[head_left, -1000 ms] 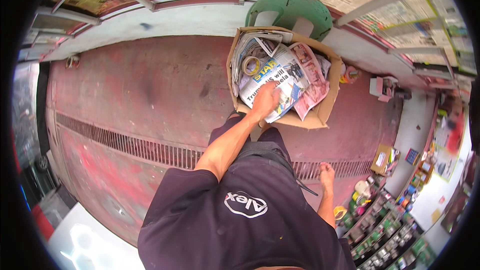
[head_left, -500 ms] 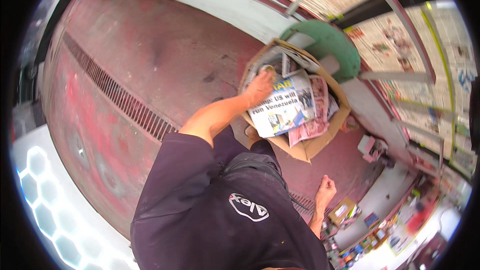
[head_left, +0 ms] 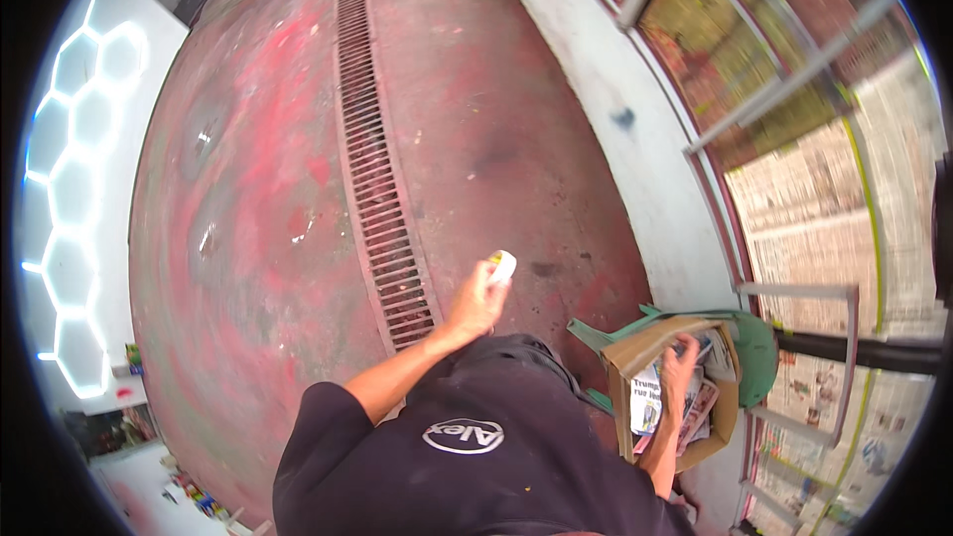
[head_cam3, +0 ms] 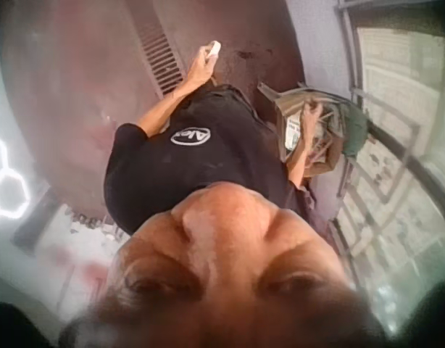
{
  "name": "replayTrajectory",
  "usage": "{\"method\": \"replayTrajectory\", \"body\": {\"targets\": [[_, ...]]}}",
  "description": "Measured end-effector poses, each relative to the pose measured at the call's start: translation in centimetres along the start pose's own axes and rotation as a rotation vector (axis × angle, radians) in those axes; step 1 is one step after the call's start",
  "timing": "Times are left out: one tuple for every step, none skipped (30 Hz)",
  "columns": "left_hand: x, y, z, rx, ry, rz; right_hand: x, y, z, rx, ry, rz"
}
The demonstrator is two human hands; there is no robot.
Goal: The person prepares a car bumper for painting by applying masking tape and newspaper to cover adjacent areas. They then use a spray gun to apply green paint to the exposed section of the bumper.
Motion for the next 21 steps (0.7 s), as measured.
{"method": "replayTrajectory", "body": {"targets": [[1.9,1.6,3.5,-0.033,-0.072,0.047,0.6,-2.1,-3.9,0.025,0.206,-0.115],[3.6,3.1,7.0,-0.048,-0.129,0.094,1.8,0.2,-7.9,0.255,0.293,-0.279],[5.4,4.5,10.5,-0.063,-0.177,0.139,1.7,-0.3,-11.9,0.510,0.276,-0.358],[6.6,6.8,14.0,-0.109,-0.262,0.132,2.1,0.2,-15.0,0.483,0.361,-0.426],[7.8,8.5,17.2,-0.158,-0.340,0.117,2.4,0.2,-17.5,0.423,0.393,-0.416],[8.4,9.3,20.1,-0.287,-0.403,0.149,3.0,0.3,-19.9,0.354,0.468,-0.437],[8.9,10.2,22.7,-0.420,-0.467,0.182,3.6,0.5,-22.0,0.291,0.475,-0.507],[9.5,11.7,25.1,-0.426,-0.530,0.218,4.3,0.7,-24.1,0.172,0.468,-0.529],[10.0,13.1,27.1,-0.431,-0.588,0.260,5.0,0.9,-26.3,0.043,0.506,-0.566],[11.3,12.7,28.8,-0.455,-0.644,0.281,5.2,0.9,-28.2,0.025,0.501,-0.596],[12.6,13.2,30.4,-0.458,-0.666,0.265,5.6,0.1,-30.7,0.006,0.618,-0.701],[13.7,11.3,34.6,-0.424,-0.676,0.277,5.1,-0.4,-35.6,0.196,0.650,-0.819],[15.2,12.3,35.4,-0.432,-0.673,0.317,7.3,0.2,-38.0,0.141,0.881,-0.343],[17.9,14.0,35.4,-0.370,-0.669,0.374,9.6,0.6,-40.3,0.072,1.065,0.144],[19.6,15.5,36.4,-0.301,-0.685,0.433,11.7,2.4,-43.4,0.009,1.226,0.657],[21.8,16.8,37.4,-0.224,-0.679,0.485,15.0,1.6,-47.1,0.202,1.102,0.150],[23.8,17.6,38.5,-0.095,-0.671,0.491,17.5,0.8,-51.0,0.378,0.927,-0.359],[26.1,18.8,39.4,0.022,-0.666,0.490,20.7,0.7,-55.4,0.535,0.697,-0.839],[27.7,20.2,40.5,0.138,-0.677,0.487,24.2,2.4,-59.9,0.684,0.432,-1.289],[27.4,23.4,41.7,0.200,-0.690,0.526,30.5,9.5,-63.4,0.594,0.417,-1.124],[27.3,26.3,42.6,0.248,-0.699,0.558,37.4,15.2,-66.8,0.607,0.468,-1.048]]}}
Point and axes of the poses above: each hand's wrist, its own x-axis towards the middle knuckle, its own z-axis out of the back of the hand, y = z × x, the point moved 4 cm from there along x, towards the middle knuckle, and after that the axes turned 15 degrees about z, right-handed, at the moved point
